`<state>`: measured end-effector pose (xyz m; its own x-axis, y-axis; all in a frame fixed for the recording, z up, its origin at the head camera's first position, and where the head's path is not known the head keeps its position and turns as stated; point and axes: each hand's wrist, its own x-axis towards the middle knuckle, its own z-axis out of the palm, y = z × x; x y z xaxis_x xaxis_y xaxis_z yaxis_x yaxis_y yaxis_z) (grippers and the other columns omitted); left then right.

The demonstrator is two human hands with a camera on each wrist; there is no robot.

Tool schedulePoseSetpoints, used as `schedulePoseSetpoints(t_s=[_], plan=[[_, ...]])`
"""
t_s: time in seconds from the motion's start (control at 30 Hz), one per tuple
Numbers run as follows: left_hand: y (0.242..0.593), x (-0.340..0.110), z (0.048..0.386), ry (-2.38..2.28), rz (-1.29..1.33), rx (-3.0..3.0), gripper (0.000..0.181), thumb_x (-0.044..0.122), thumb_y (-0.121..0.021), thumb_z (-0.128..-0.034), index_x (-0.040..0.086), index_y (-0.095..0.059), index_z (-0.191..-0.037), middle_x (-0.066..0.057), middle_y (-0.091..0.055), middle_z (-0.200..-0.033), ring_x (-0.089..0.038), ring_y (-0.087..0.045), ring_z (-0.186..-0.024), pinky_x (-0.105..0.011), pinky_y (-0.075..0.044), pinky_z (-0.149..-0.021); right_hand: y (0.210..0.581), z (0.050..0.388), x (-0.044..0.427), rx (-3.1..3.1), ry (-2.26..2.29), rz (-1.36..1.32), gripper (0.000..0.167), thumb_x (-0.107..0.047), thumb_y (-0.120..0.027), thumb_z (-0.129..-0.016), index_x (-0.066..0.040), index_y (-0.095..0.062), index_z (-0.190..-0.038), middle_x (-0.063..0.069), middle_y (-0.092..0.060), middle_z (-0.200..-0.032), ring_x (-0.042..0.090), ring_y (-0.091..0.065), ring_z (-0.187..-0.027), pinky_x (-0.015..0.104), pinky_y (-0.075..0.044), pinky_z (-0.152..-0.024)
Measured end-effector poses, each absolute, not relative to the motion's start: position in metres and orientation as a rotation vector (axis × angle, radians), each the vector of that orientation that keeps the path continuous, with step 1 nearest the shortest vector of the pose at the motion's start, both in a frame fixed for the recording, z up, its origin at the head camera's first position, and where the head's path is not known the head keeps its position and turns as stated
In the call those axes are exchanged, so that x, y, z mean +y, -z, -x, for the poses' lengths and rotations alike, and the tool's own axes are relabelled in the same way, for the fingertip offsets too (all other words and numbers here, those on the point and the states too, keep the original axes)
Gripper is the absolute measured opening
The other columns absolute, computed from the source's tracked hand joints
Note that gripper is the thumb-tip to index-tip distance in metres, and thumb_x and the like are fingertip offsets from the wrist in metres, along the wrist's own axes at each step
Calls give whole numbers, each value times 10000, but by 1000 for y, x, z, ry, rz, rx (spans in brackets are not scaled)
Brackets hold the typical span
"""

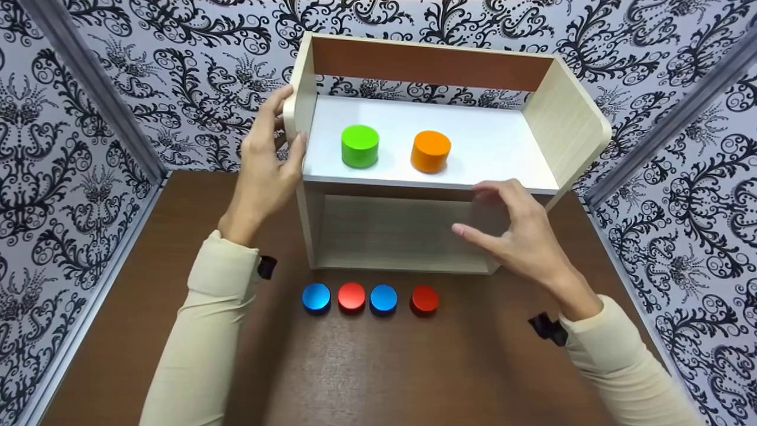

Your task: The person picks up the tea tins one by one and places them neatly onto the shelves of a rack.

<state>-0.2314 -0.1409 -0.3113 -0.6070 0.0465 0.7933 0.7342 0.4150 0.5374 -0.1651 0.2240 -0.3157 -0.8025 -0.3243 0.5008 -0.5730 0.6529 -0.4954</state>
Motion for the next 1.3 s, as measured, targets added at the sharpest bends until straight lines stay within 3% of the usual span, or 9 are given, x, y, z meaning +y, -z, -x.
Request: schedulePoseSetpoints(t_s=[0.23,0.7,0.93,1.13,1.3], plan=[[311,-141,232,1221,660,-1955,540,-70,-577,-938,-33,-431,-1456,-232,-567,-1331,-289,-619,-1133,-382,-572,-947,326,156,226,-2514,-951,-713,588,-188,-914,-751,-16,-635,-1239,161,-631,-1137,258,-562,-1018,281,-464,-891],[311,-141,231,1207,666,-1962,537,-65,-572,-943,-37,-423,-1457,-234,-564,-1339,-300,-618,-1144,-344,-560,-965,350,141,225,-2594,-970,-684,518,-166,-891,-777,-40,-652,-1219,97,-625,-1117,168,-544,-992,180,-477,-881],[311,-139,230,1291,655,-1946,548,-93,-564,-935,-15,-436,-1462,-215,-554,-1329,-305,-609,-1135,-362,-557,-994,365,139,224,-2620,-999,-674,490,-185,-887,-788,-72,-663,-1208,87,-624,-1118,178,-526,-968,277,-484,-821],[312,-139,231,1315,644,-1942,556,-111,-569,-928,3,-448,-1458,-208,-553,-1336,-315,-604,-1151,-363,-556,-997,379,137,223,-2688,-1015,-633,484,-215,-873,-810,-94,-657,-1226,68,-623,-1154,201,-552,-1041,369,-520,-916],[313,-139,231,1305,643,-1943,558,-109,-573,-927,2,-447,-1459,-208,-553,-1337,-306,-605,-1156,-363,-554,-999,393,135,223,-2729,-1008,-626,494,-228,-871,-813,-100,-651,-1237,40,-618,-1138,182,-542,-1011,396,-530,-918]])
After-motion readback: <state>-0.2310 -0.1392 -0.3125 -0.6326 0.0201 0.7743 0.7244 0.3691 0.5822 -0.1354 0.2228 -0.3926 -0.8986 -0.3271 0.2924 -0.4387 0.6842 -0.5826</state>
